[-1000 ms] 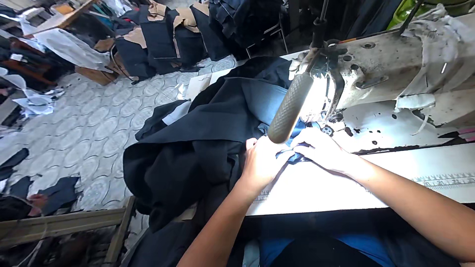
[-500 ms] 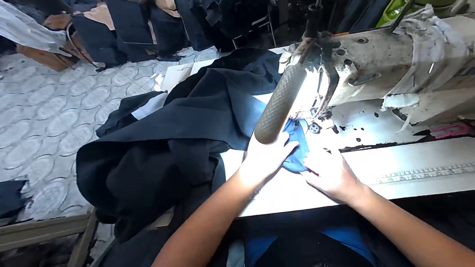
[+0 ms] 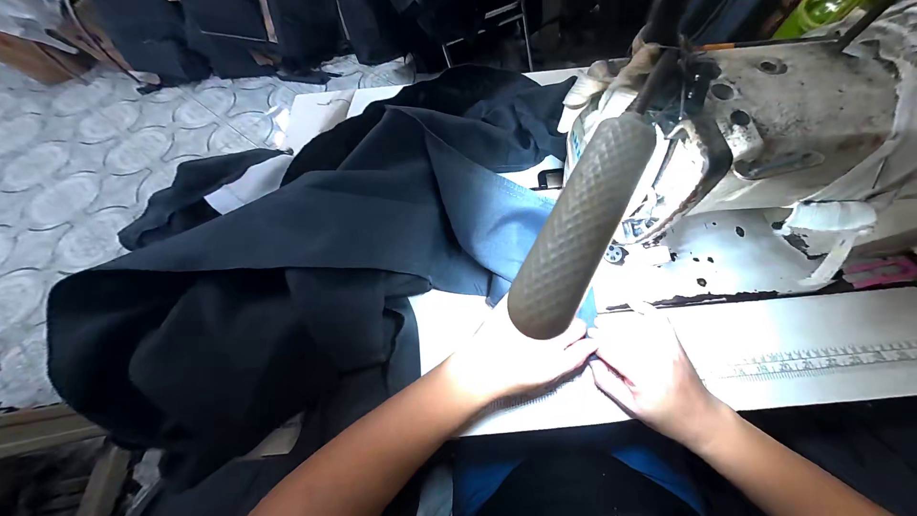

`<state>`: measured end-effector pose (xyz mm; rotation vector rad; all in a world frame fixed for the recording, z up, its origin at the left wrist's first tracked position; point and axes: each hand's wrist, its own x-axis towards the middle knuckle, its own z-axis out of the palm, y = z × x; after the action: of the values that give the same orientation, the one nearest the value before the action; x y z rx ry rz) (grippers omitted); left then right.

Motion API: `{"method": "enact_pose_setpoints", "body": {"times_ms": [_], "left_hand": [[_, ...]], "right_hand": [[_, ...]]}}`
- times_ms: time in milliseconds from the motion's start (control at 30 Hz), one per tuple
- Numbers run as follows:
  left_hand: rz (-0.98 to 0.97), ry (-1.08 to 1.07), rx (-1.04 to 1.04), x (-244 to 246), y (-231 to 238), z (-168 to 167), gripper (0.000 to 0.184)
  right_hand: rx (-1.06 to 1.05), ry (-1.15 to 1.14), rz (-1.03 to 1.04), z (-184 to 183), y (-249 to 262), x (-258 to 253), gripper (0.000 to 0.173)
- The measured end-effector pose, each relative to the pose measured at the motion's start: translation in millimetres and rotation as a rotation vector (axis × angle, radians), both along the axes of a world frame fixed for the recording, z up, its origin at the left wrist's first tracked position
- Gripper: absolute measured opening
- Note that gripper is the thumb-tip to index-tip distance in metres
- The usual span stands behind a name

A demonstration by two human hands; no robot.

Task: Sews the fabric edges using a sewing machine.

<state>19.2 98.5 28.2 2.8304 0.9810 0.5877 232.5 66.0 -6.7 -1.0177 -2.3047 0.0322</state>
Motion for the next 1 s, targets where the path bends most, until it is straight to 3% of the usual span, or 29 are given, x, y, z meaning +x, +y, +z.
{"method": "enact_pose_setpoints", "body": {"times_ms": [433, 500, 633, 700, 800, 833, 900, 933, 1000], "left_hand": [[0.172, 0.041, -0.058, 2.1, 26.9, -18.6, 0.037], [0.218, 0.022, -0.060, 5.2, 31.4, -22.5, 0.035], [0.279, -0.016, -0.109, 8.9, 35.4, -35.5, 0.038], [0.208, -0.124, -0.114, 4.1, 31.5, -39.1, 0.039], [-0.018, -0.363, -0.366, -15.8, 21.3, -15.2, 0.023], [-0.032, -0.317, -0.525, -26.4, 23.1, -6.3, 0.022], [0.214, -0.042, -0.629, -39.2, 38.1, -0.7, 0.021], [0.364, 0.043, -0.519, -37.3, 48.5, -8.9, 0.022], [0.518, 0.072, -0.353, -34.7, 67.6, -36.9, 0.049]], "right_hand": [[-0.189, -0.197, 0.009, 21.0, 55.9, -7.5, 0.023], [-0.336, -0.263, 0.009, 25.6, 69.9, -8.1, 0.024], [-0.302, -0.191, 0.057, 19.4, 90.5, -0.6, 0.025], [-0.279, -0.090, 0.025, 9.8, 90.9, 2.9, 0.024], [-0.374, 0.090, -0.012, 4.7, 86.1, 4.7, 0.023], [-0.425, 0.129, -0.035, 6.5, 86.2, 4.2, 0.021], [-0.532, 0.133, -0.119, 14.9, 87.7, -0.1, 0.020], [-0.534, 0.118, -0.145, 16.5, 88.2, -1.8, 0.020], [-0.511, 0.099, -0.139, 16.7, 88.1, -5.3, 0.022]]}}
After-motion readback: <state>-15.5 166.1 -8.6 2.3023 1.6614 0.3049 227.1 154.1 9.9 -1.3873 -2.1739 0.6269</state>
